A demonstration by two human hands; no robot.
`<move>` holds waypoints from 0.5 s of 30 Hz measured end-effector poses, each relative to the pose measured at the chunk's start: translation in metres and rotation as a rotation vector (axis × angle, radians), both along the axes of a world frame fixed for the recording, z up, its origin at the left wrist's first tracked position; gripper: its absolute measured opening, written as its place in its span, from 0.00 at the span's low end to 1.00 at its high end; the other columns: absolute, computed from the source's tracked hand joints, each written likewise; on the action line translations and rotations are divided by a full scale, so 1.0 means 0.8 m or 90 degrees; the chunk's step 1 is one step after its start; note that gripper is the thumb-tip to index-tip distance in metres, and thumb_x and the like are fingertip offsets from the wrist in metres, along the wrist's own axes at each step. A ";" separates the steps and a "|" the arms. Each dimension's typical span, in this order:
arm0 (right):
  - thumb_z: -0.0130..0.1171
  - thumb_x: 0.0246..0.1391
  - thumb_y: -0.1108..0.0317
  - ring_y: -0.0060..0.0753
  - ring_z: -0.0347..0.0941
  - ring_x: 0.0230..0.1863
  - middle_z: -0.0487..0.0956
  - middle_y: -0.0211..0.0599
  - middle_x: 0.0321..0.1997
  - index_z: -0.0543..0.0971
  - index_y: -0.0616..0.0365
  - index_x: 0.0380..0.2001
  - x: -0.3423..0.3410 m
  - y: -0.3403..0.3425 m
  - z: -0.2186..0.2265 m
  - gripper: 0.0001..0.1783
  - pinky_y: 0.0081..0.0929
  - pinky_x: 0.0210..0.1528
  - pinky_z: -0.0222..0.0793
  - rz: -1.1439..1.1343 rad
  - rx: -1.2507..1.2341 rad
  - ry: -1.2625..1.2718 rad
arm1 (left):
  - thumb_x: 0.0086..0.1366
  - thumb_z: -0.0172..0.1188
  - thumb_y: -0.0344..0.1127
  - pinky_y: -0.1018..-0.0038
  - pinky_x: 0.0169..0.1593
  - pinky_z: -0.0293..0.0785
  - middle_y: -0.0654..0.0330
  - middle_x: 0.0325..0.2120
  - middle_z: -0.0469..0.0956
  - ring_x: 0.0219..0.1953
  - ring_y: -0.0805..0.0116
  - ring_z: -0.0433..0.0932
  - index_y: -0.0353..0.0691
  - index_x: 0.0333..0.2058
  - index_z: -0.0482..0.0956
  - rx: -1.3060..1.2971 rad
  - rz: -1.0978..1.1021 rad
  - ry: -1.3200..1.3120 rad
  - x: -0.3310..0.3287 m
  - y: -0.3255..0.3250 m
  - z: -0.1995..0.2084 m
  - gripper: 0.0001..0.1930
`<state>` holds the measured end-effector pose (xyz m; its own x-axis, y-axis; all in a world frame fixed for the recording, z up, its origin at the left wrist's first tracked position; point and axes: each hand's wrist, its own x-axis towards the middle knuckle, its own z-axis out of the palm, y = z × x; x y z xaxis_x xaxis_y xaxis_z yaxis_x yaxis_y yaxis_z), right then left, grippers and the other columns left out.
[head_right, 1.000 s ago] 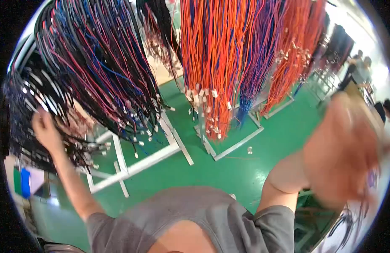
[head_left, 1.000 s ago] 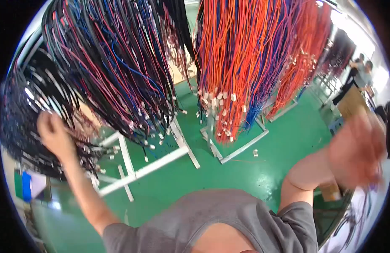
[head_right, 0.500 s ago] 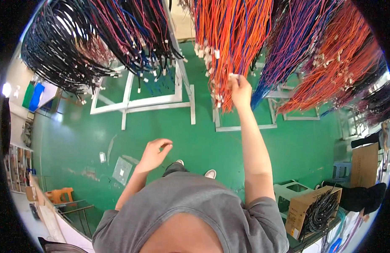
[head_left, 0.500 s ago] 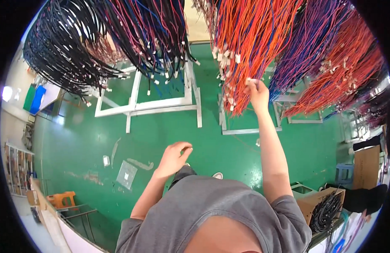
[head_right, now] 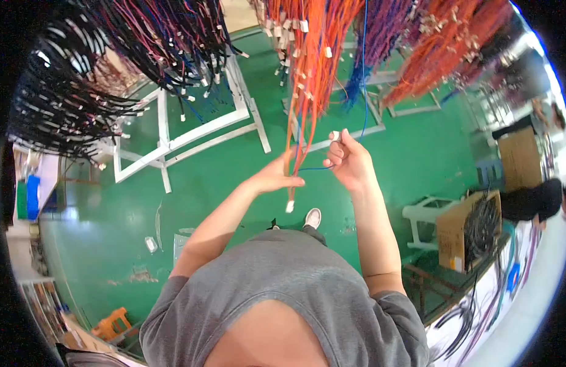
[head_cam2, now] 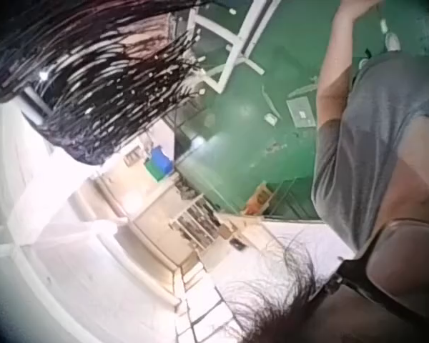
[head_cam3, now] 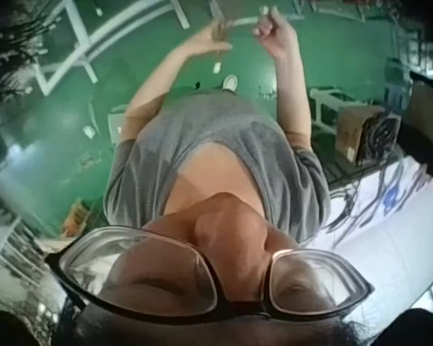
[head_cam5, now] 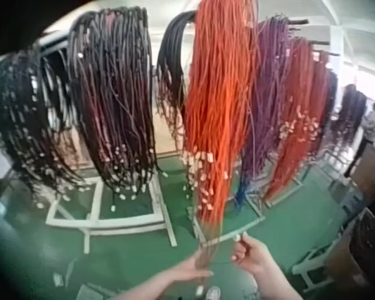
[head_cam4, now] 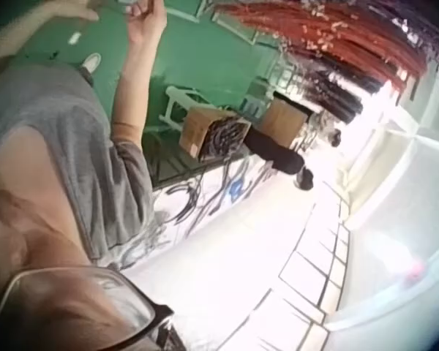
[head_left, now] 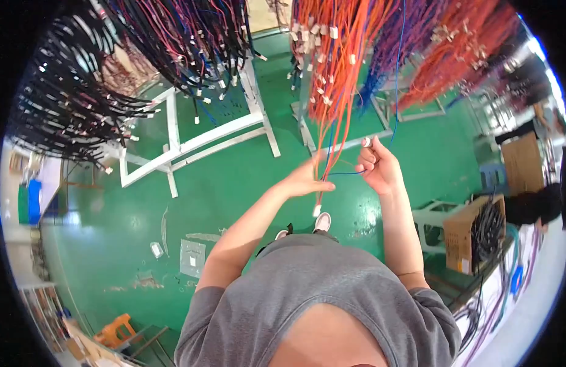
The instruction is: Assembling wire harnesses by inserting colored wires into plastic connectors and organizing them on racks.
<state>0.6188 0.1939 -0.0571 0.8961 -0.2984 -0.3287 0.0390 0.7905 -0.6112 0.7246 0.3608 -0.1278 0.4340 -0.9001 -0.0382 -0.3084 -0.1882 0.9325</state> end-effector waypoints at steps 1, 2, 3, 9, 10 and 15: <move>0.38 0.55 0.56 0.17 0.50 0.14 0.53 0.21 0.11 0.68 0.58 0.28 -0.004 0.011 0.004 0.16 0.19 0.22 0.54 0.010 0.040 -0.030 | 0.45 0.61 0.40 0.72 0.49 0.60 0.53 0.40 0.68 0.46 0.63 0.65 0.32 0.50 0.56 0.009 -0.131 0.172 -0.002 -0.003 -0.006 0.35; 0.39 0.54 0.56 0.18 0.49 0.14 0.53 0.21 0.12 0.68 0.57 0.28 -0.012 0.018 0.009 0.16 0.19 0.22 0.52 0.013 0.078 -0.058 | 0.47 0.60 0.36 0.75 0.42 0.65 0.56 0.33 0.71 0.39 0.67 0.70 0.34 0.47 0.58 -0.003 -0.194 0.336 -0.015 -0.004 -0.004 0.29; 0.39 0.55 0.56 0.17 0.47 0.13 0.51 0.20 0.11 0.68 0.58 0.28 -0.016 0.024 0.015 0.16 0.16 0.20 0.48 -0.020 0.093 -0.053 | 0.47 0.60 0.36 0.75 0.42 0.65 0.56 0.33 0.71 0.39 0.67 0.70 0.34 0.47 0.58 -0.001 -0.213 0.345 -0.024 0.002 -0.006 0.29; 0.39 0.55 0.60 0.13 0.42 0.11 0.49 0.18 0.10 0.67 0.59 0.25 -0.057 0.043 0.054 0.14 0.12 0.11 0.38 -0.154 -0.047 -0.096 | 0.59 0.44 0.32 0.79 0.26 0.67 0.66 0.15 0.66 0.19 0.77 0.67 0.36 0.36 0.63 -0.007 -0.095 0.661 -0.066 0.082 0.012 0.08; 0.38 0.55 0.60 0.13 0.41 0.11 0.48 0.18 0.10 0.67 0.59 0.25 -0.061 0.046 0.064 0.14 0.13 0.11 0.36 -0.200 -0.044 -0.127 | 0.61 0.41 0.34 0.80 0.24 0.65 0.68 0.13 0.63 0.16 0.78 0.64 0.36 0.34 0.65 0.002 -0.061 0.660 -0.068 0.094 0.022 0.08; 0.41 0.54 0.62 0.13 0.41 0.11 0.48 0.19 0.09 0.67 0.58 0.23 -0.077 0.052 0.105 0.12 0.14 0.11 0.37 -0.360 -0.139 -0.254 | 0.62 0.40 0.36 0.79 0.24 0.63 0.69 0.12 0.59 0.15 0.80 0.58 0.36 0.28 0.66 -0.036 0.033 0.469 -0.064 0.151 0.046 0.11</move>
